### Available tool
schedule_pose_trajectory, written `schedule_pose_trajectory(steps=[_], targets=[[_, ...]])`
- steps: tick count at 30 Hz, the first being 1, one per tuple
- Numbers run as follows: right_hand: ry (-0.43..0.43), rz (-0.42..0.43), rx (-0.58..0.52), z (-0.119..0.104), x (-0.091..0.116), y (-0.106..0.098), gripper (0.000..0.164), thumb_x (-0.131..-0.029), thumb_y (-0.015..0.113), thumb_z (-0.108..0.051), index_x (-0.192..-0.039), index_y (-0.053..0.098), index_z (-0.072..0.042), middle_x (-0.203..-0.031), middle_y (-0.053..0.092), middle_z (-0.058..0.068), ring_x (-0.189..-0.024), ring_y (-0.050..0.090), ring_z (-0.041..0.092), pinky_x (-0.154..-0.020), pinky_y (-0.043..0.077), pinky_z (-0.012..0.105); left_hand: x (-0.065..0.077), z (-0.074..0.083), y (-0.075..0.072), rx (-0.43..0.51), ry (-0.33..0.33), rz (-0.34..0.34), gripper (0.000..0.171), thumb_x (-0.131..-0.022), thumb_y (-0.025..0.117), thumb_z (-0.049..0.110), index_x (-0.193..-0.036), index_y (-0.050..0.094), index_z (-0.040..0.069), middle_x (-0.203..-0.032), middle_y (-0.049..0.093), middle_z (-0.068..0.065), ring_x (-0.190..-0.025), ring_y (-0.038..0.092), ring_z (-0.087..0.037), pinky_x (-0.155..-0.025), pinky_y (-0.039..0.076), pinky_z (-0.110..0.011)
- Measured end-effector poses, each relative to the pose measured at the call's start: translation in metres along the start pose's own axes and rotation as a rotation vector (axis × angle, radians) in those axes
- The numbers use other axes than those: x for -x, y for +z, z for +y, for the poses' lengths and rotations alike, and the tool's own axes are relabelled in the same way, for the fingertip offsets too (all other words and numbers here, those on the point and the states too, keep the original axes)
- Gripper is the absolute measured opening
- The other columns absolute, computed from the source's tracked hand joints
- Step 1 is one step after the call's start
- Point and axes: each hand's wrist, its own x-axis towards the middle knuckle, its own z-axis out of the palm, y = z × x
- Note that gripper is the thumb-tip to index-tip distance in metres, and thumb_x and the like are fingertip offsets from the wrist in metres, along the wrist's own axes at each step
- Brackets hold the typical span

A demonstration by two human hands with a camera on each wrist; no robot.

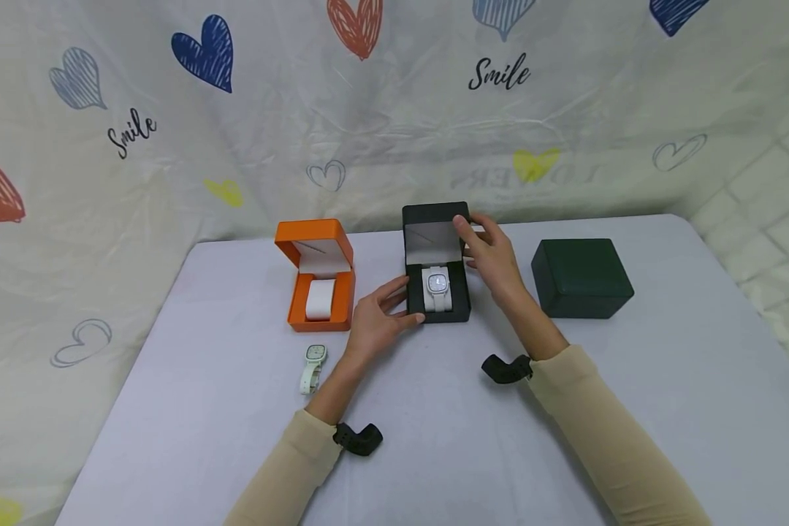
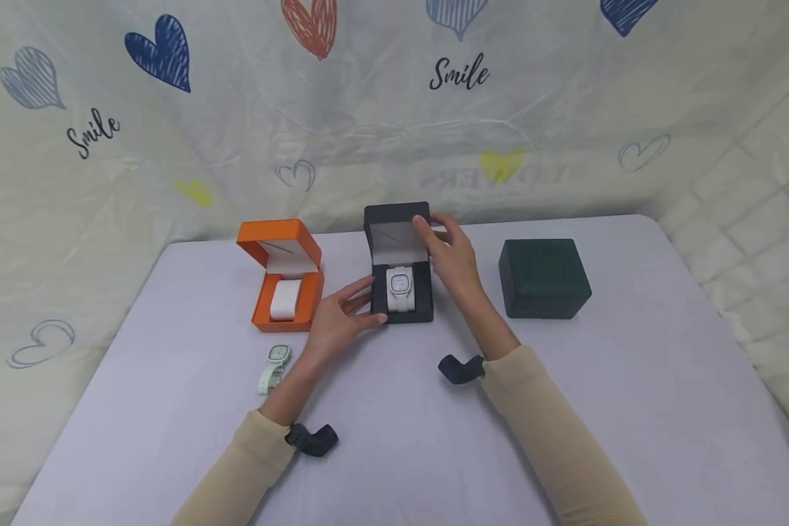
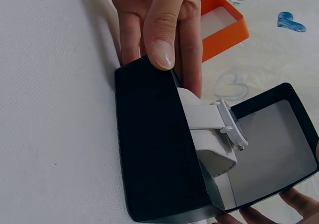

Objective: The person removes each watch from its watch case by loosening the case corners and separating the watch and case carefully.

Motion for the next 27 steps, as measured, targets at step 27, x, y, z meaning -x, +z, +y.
schedule_pose_trajectory(steps=[27], targets=[[-0.303,0.116,0.144,0.018,0.031,-0.009,0.051,-0.096,0.075,-0.040,-0.128,0.057,-0.005,-0.124,0.064,0.012,-0.112,0.065,0.022,-0.096,0.051,0.032,0.003,0.004,0.001,-0.082,0.032,-0.010,0.074,-0.083,0.086,0.005,-0.150,0.056,0.014,-0.157,0.054,-0.008,-0.138,0.061,-0.030,-0.099,0.059,-0.039]])
